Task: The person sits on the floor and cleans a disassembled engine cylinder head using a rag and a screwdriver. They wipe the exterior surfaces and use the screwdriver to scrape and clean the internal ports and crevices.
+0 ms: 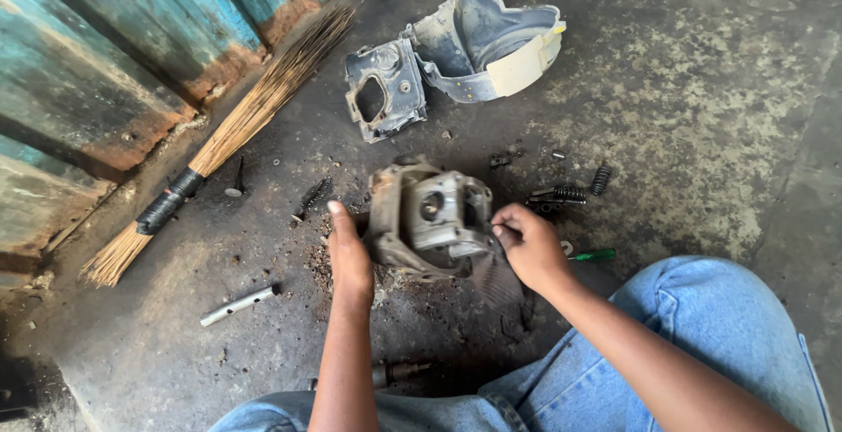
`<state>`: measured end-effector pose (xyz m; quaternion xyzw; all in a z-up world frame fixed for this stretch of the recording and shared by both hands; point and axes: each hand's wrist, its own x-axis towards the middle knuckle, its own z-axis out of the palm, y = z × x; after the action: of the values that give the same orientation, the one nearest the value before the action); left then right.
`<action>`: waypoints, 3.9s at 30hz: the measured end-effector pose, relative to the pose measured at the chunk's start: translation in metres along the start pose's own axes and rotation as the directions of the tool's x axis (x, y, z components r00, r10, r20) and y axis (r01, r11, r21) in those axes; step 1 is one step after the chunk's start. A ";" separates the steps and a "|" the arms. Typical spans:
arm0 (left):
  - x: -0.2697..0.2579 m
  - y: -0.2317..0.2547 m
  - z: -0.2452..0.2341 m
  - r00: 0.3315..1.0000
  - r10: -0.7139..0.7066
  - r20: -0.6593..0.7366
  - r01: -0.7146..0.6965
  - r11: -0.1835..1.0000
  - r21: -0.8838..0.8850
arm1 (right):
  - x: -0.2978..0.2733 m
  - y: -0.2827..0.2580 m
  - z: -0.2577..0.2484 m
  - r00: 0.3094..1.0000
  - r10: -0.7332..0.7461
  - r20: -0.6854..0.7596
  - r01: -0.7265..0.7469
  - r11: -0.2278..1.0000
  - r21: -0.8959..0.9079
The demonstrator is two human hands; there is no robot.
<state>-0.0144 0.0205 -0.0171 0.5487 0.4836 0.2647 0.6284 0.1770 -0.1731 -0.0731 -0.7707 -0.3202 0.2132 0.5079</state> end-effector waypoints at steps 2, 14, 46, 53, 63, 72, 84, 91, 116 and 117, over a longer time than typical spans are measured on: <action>-0.005 0.002 0.004 0.998 0.010 0.057 -0.012 0.999 0.043 | 0.002 0.016 -0.002 0.998 0.058 -0.034 -0.060 0.997 -0.053; -0.019 0.005 0.026 0.935 0.200 0.292 -0.228 0.972 0.065 | 0.004 0.042 -0.003 0.951 0.247 -0.185 -0.256 0.966 -0.030; -0.022 0.027 0.020 0.988 0.139 0.063 -0.152 0.934 0.323 | -0.001 0.022 0.006 0.986 0.079 -0.146 -0.066 0.994 0.087; -0.015 0.026 0.003 0.999 0.038 0.037 -0.048 0.937 0.345 | -0.007 -0.020 0.005 0.966 0.237 0.106 -0.243 0.969 0.051; -0.025 0.020 0.016 0.964 -0.248 -0.091 0.263 0.937 0.230 | -0.016 -0.071 -0.074 0.712 0.551 0.436 -0.027 0.642 -0.767; -0.036 0.023 0.019 0.896 -0.429 0.111 0.443 0.871 -0.212 | 0.004 -0.008 -0.094 0.832 0.512 0.214 0.010 0.372 -0.928; -0.062 -0.004 0.044 0.872 -0.446 0.201 0.470 0.652 -0.595 | 0.005 -0.027 -0.088 0.878 0.474 0.071 -0.100 0.326 -0.940; -0.074 -0.020 0.067 0.881 -0.432 0.193 0.437 0.585 -0.683 | -0.038 -0.125 -0.047 0.981 0.023 0.193 0.087 0.835 -0.543; -0.090 -0.009 0.073 0.862 -0.499 0.088 0.464 0.708 -0.532 | -0.031 -0.115 -0.060 0.892 -0.163 0.422 0.351 0.838 -0.418; -0.089 -0.010 0.072 0.859 -0.504 0.085 0.467 0.705 -0.534 | -0.030 -0.113 -0.058 0.885 -0.181 0.429 0.368 0.837 -0.405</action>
<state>0.0136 -0.0905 -0.0027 0.1943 0.5376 0.2328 0.7868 0.1625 -0.2007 0.0542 -0.7610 -0.5625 0.1943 0.2583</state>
